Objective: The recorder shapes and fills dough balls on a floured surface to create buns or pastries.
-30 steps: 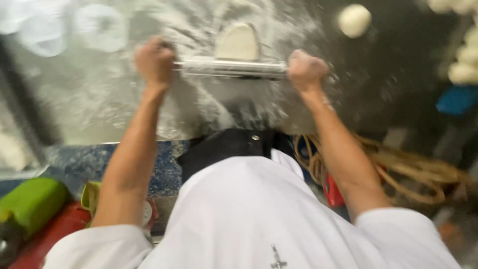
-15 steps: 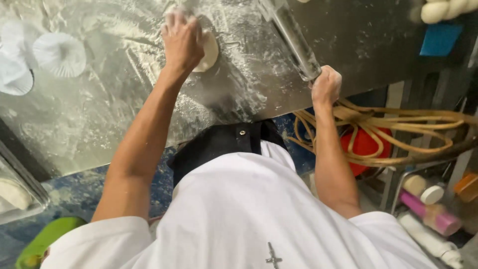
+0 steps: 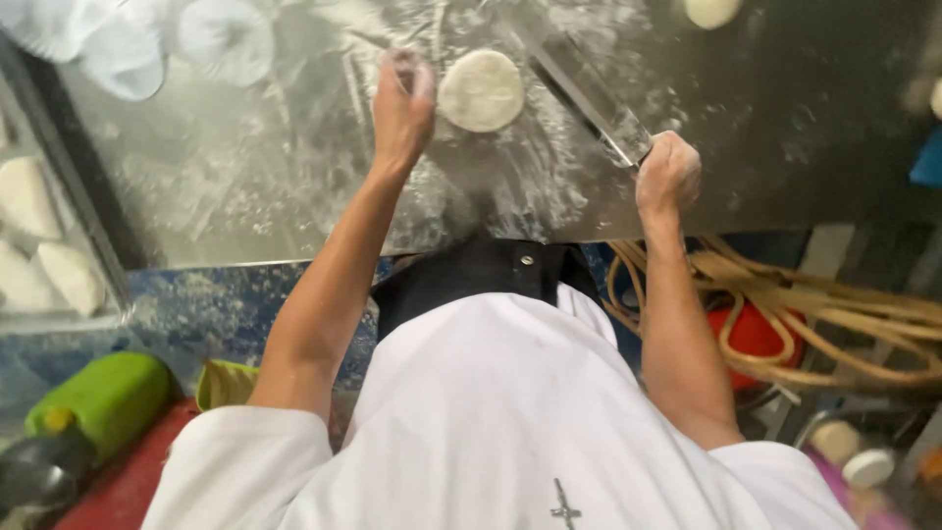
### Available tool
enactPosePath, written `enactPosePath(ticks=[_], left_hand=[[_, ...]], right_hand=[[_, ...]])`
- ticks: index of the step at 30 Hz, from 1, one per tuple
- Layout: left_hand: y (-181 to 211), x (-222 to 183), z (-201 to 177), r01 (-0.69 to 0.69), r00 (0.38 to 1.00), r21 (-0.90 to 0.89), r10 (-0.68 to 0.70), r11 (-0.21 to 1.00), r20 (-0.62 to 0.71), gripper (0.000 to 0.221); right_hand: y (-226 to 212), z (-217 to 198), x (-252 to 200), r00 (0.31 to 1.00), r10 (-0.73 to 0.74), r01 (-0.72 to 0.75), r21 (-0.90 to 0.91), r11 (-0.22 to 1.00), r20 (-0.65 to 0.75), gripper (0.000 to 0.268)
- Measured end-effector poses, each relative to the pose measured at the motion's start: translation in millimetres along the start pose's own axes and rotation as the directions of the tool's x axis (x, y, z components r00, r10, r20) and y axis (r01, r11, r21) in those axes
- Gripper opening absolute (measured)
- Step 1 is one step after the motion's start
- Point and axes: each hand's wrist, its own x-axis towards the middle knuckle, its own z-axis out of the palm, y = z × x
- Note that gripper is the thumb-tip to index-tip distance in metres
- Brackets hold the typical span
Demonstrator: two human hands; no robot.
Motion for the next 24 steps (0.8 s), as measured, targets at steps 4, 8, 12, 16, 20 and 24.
enactPosePath(ticks=[4,8,12,16,20,24], left_hand=[[-2,29,-39,-0.227,0.857,0.183,0.285,0.957,-0.429,0.031],[-9,27,-84,-0.084,0.838,-0.393,-0.149,0.916,-0.525,0.018],[-85,-9,-70,-0.132,0.757,0.176,0.214,0.975,-0.618,0.019],[-88,6,-50,-0.007,0.791,0.411,0.257,0.911,-0.555,0.019],[-100,89,-56,0.039,0.812,0.428,0.222,0.903,-0.541,0.020],[-82,37,-54,0.029,0.791,0.500,0.286,0.865,-0.541,0.018]], right_hand=[[-45,16,22,0.980,-0.194,0.199,-0.177,0.964,0.048,0.032],[-74,30,33,0.877,-0.475,0.479,-0.169,0.861,0.067,0.025],[-53,67,74,0.877,-0.469,0.479,-0.096,0.873,0.107,0.023],[-49,107,129,0.830,-0.556,0.557,-0.110,0.823,0.045,0.023],[-65,137,183,0.748,-0.650,0.612,-0.238,0.754,-0.136,0.015],[-58,106,138,0.828,-0.560,0.556,-0.160,0.815,0.024,0.023]])
